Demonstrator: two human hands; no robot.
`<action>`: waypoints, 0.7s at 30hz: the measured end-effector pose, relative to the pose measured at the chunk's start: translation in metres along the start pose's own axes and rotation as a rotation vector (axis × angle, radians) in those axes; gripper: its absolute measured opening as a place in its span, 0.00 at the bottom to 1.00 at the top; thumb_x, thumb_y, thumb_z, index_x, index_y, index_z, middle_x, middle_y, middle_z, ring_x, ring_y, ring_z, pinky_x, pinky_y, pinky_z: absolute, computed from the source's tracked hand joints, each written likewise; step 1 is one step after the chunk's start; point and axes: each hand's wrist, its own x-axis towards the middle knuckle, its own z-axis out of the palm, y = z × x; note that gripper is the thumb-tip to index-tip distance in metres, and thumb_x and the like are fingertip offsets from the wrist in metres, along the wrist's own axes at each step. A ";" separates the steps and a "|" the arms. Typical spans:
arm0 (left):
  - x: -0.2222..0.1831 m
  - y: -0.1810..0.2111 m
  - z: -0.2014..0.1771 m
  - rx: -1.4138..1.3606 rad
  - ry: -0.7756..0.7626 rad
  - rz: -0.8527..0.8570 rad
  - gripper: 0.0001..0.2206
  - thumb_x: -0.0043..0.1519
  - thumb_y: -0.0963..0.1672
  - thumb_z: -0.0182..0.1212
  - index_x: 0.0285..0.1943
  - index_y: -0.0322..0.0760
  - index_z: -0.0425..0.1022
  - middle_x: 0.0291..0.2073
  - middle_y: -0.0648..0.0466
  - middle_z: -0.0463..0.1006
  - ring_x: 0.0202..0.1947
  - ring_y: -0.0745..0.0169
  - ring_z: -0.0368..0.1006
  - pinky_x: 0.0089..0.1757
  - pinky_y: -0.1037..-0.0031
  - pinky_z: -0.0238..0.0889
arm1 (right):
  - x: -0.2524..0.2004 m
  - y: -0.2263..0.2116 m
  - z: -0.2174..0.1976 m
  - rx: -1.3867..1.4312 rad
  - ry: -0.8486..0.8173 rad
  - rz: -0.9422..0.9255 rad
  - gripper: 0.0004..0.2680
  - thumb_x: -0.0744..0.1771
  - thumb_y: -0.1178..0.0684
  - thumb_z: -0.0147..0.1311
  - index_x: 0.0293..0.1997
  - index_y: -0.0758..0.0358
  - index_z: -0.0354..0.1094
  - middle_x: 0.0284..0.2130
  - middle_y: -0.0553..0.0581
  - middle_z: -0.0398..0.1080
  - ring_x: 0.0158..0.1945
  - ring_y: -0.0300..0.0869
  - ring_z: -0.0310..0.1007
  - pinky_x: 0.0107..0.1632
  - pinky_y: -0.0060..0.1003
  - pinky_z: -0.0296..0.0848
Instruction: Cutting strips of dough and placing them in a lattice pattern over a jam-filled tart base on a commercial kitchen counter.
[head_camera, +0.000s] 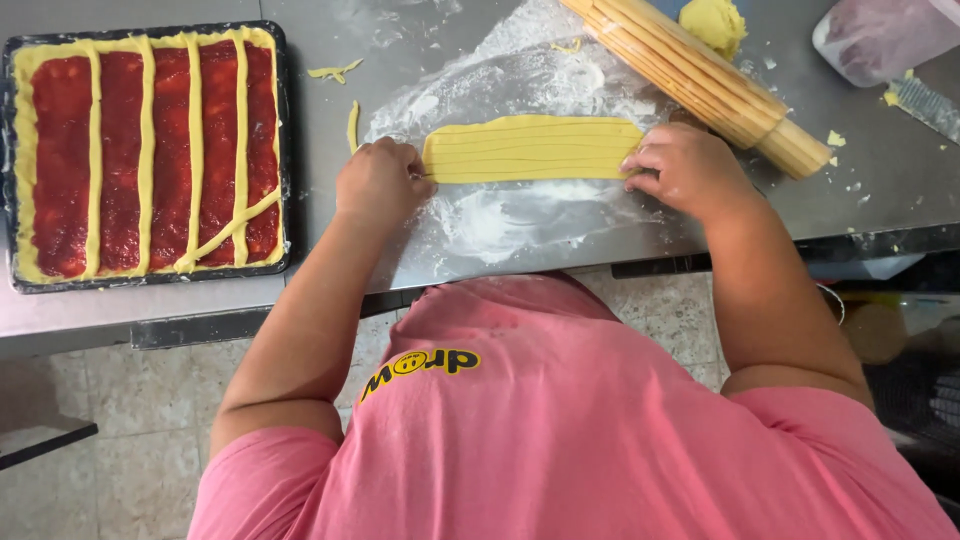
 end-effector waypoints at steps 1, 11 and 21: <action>0.003 -0.002 0.001 -0.001 0.003 -0.005 0.09 0.54 0.47 0.73 0.40 0.44 0.84 0.34 0.52 0.78 0.42 0.51 0.78 0.44 0.60 0.74 | 0.002 0.004 0.002 0.000 0.001 -0.006 0.07 0.66 0.39 0.63 0.40 0.44 0.78 0.40 0.47 0.73 0.51 0.42 0.76 0.57 0.33 0.76; 0.018 0.020 0.019 -0.205 0.048 0.264 0.09 0.56 0.49 0.73 0.41 0.47 0.81 0.37 0.55 0.77 0.45 0.53 0.77 0.44 0.62 0.73 | 0.010 0.012 0.020 0.000 0.255 -0.256 0.04 0.68 0.48 0.61 0.36 0.49 0.76 0.34 0.46 0.71 0.43 0.41 0.76 0.52 0.33 0.78; 0.068 0.132 0.103 -0.197 0.119 0.613 0.23 0.49 0.57 0.75 0.48 0.54 0.75 0.46 0.59 0.72 0.51 0.54 0.72 0.50 0.61 0.69 | 0.007 -0.012 0.003 0.228 0.199 -0.021 0.05 0.70 0.52 0.56 0.46 0.59 0.72 0.34 0.60 0.73 0.43 0.55 0.77 0.48 0.47 0.76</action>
